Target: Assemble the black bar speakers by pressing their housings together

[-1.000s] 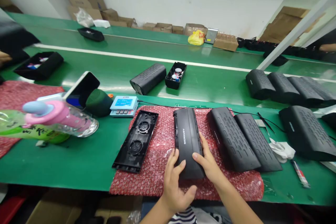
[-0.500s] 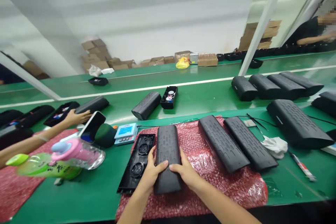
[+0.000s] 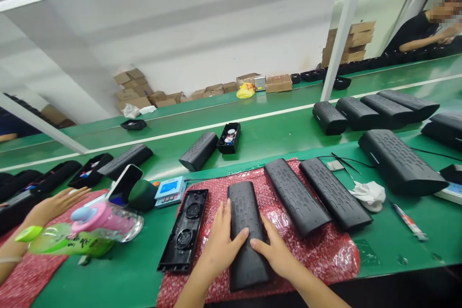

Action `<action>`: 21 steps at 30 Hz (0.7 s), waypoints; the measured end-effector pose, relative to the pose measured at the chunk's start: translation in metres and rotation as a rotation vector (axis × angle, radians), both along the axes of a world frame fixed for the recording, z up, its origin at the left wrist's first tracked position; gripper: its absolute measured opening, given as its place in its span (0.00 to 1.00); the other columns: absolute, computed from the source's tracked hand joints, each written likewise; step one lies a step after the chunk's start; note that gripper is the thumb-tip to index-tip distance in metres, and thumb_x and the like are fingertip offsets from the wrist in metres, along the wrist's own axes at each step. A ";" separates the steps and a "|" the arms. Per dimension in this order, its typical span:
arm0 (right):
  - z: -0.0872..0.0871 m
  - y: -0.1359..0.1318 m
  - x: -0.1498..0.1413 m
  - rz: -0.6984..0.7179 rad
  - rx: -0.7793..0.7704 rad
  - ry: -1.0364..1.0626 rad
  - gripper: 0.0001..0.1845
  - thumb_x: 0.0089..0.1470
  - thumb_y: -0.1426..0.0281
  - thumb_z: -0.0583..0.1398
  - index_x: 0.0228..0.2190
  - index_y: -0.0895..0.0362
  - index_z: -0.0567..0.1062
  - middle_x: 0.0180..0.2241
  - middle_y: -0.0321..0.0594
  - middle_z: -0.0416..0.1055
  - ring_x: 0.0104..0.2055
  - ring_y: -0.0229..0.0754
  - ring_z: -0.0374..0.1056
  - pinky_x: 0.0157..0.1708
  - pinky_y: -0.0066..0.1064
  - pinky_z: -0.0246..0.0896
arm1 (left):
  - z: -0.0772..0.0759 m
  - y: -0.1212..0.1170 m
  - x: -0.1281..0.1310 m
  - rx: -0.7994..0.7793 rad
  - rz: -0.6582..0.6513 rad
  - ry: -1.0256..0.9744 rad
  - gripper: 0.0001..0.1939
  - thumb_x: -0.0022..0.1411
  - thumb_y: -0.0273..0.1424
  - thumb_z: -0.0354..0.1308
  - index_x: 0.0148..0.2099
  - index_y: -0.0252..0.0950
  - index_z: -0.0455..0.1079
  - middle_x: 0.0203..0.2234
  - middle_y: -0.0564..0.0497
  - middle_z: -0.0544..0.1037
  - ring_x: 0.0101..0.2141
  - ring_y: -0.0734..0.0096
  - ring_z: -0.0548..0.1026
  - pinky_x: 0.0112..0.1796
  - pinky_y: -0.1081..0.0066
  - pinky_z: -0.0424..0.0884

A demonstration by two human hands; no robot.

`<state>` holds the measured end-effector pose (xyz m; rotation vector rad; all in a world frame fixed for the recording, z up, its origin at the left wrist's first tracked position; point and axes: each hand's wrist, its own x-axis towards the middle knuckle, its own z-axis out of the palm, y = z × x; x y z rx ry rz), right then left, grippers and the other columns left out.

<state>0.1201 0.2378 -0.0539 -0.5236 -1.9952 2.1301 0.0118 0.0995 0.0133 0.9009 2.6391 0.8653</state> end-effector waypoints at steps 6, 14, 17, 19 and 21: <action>0.005 0.001 0.003 0.066 0.005 -0.064 0.49 0.46 0.57 0.62 0.62 0.60 0.47 0.61 0.51 0.48 0.65 0.50 0.40 0.63 0.45 0.35 | 0.034 0.030 -0.010 -0.059 -0.022 0.462 0.38 0.61 0.43 0.50 0.66 0.32 0.41 0.64 0.35 0.44 0.63 0.50 0.39 0.57 0.44 0.47; 0.005 0.006 0.005 0.116 0.000 -0.056 0.48 0.46 0.57 0.63 0.62 0.55 0.47 0.62 0.48 0.46 0.65 0.50 0.39 0.63 0.47 0.35 | 0.006 0.043 0.003 -0.185 -0.033 0.161 0.34 0.62 0.41 0.49 0.66 0.35 0.45 0.65 0.38 0.37 0.63 0.50 0.42 0.57 0.47 0.49; 0.003 0.008 0.007 0.146 -0.013 -0.031 0.49 0.46 0.57 0.63 0.62 0.54 0.46 0.62 0.47 0.46 0.65 0.49 0.39 0.63 0.46 0.36 | 0.006 0.041 0.007 -0.158 0.013 0.106 0.33 0.64 0.40 0.47 0.67 0.35 0.43 0.65 0.39 0.35 0.63 0.55 0.40 0.58 0.50 0.47; 0.001 0.009 0.007 0.158 -0.034 -0.012 0.48 0.48 0.56 0.62 0.63 0.53 0.45 0.62 0.46 0.45 0.65 0.48 0.39 0.63 0.46 0.35 | 0.008 0.042 0.010 -0.169 0.038 0.087 0.33 0.64 0.40 0.46 0.67 0.34 0.42 0.65 0.39 0.35 0.63 0.57 0.39 0.59 0.51 0.45; -0.001 0.010 0.006 0.146 -0.084 0.003 0.44 0.51 0.53 0.58 0.62 0.54 0.47 0.62 0.46 0.46 0.65 0.48 0.39 0.63 0.47 0.34 | 0.011 0.043 0.012 -0.182 0.049 0.071 0.33 0.65 0.40 0.45 0.67 0.32 0.42 0.65 0.39 0.34 0.64 0.58 0.38 0.59 0.52 0.44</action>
